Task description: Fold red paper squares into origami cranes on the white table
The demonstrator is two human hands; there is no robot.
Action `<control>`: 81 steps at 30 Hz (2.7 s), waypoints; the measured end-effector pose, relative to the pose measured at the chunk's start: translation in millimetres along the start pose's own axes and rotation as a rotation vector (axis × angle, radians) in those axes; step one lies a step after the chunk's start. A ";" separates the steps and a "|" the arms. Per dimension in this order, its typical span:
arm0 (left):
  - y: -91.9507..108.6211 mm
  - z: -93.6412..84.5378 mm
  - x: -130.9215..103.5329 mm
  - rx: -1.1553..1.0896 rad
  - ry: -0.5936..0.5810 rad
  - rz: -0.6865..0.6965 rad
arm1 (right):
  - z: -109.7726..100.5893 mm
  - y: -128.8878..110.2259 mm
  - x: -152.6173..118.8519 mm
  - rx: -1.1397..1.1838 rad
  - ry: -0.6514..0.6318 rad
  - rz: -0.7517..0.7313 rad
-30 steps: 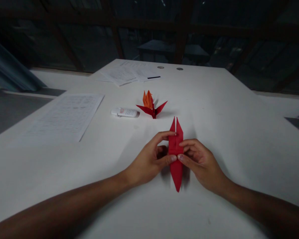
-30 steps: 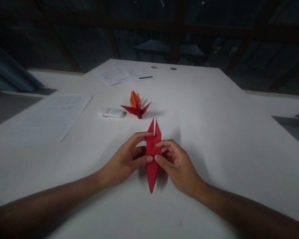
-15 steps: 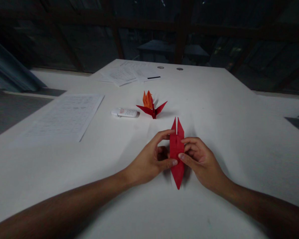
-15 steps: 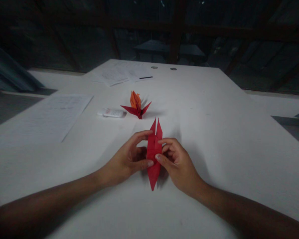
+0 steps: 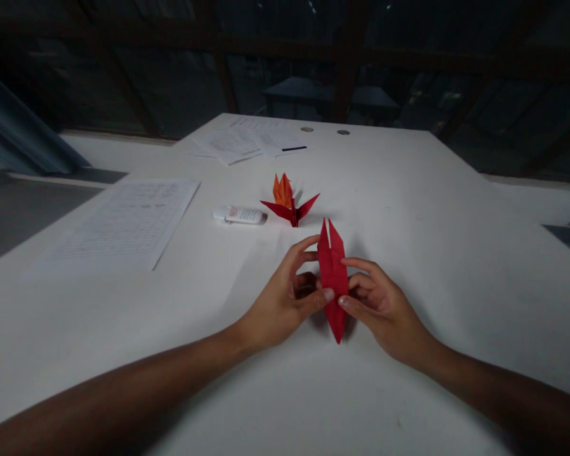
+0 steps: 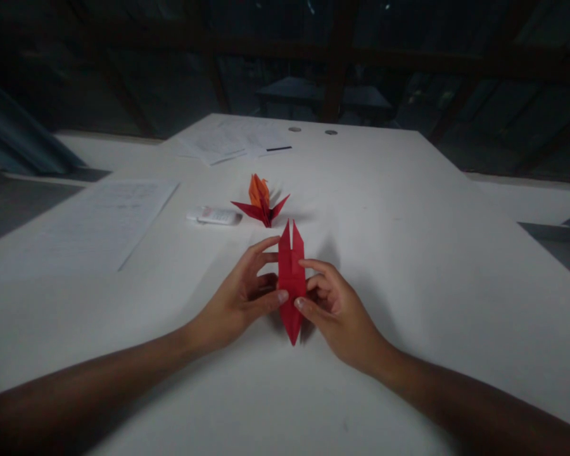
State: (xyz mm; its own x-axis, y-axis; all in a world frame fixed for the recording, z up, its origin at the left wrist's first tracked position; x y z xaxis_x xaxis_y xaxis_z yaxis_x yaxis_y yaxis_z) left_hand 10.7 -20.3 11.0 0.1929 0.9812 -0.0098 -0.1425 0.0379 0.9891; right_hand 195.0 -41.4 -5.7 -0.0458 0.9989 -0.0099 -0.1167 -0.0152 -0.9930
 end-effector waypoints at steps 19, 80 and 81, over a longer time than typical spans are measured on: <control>-8.5 0.4 2.3 -0.134 0.040 -0.038 | -4.5 6.7 3.6 -0.079 0.018 0.104; -13.1 -0.9 3.4 -0.007 -0.108 -0.096 | 0.3 4.4 8.1 -0.005 0.072 0.089; -12.5 -1.4 3.5 -0.013 -0.105 -0.096 | 0.6 3.6 8.2 -0.005 0.070 0.084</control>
State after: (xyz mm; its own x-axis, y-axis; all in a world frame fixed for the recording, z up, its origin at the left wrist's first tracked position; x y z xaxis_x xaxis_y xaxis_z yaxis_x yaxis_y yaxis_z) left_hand 11.8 -17.0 -1.6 0.3068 0.9477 -0.0881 -0.1310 0.1337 0.9823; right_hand 193.6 -33.3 -9.3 0.0139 0.9948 -0.1009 -0.1104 -0.0987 -0.9890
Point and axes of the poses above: each hand's wrist, its own x-axis towards the middle knuckle, its own z-axis out of the palm, y = z × x, the point moved 2 cm from there along x, towards the middle knuckle, and after that the axes turned 15 degrees about y, right-handed, at the moved point
